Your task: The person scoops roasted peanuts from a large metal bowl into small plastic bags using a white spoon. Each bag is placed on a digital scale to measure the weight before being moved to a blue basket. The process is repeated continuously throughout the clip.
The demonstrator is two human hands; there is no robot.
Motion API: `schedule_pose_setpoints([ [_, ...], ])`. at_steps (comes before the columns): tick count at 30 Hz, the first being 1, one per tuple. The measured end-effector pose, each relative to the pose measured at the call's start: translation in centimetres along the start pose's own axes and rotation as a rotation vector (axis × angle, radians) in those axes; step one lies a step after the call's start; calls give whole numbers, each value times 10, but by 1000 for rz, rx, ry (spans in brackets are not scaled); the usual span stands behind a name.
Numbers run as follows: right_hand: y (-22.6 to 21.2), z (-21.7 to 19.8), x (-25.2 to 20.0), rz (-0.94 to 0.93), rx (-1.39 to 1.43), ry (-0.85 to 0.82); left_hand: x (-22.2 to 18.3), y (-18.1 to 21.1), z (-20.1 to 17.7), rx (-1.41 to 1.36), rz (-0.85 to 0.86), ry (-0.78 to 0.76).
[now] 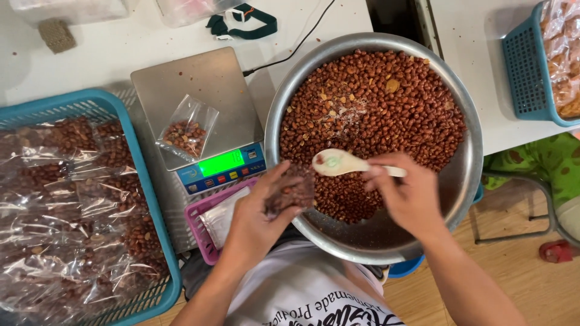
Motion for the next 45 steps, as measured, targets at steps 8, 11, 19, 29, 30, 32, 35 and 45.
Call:
schedule_pose_setpoints([
  [8,-25,-37,-18,-335,-97,163,13,7,23,3,-56,-136],
  [11,-55,-31,-15,-390,-37,109,13,13,27,-52,-41,-145],
  [19,-35,-32,-36,-149,86,418,12,-11,24,-266,-54,-110],
  [29,5,-22,-68,81,125,437,45,-13,-141,902,552,448],
  [30,4,-19,-66,72,130,429,57,-5,-151,906,548,460],
  [32,0,-15,-63,29,103,413,89,8,-170,796,75,142],
  [35,-14,-11,-68,43,150,413,142,-48,-185,879,223,-109],
  [45,3,-12,-78,162,187,380,75,3,-182,656,487,239],
])
Point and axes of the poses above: each hand's wrist, its own x-axis towards the middle knuckle, its own z-axis out of the palm, y = z × x, the point moved 1 cm from there along x, towards the middle knuckle, and after that the axes turned 1 degree about z, right-handed, at the moved point
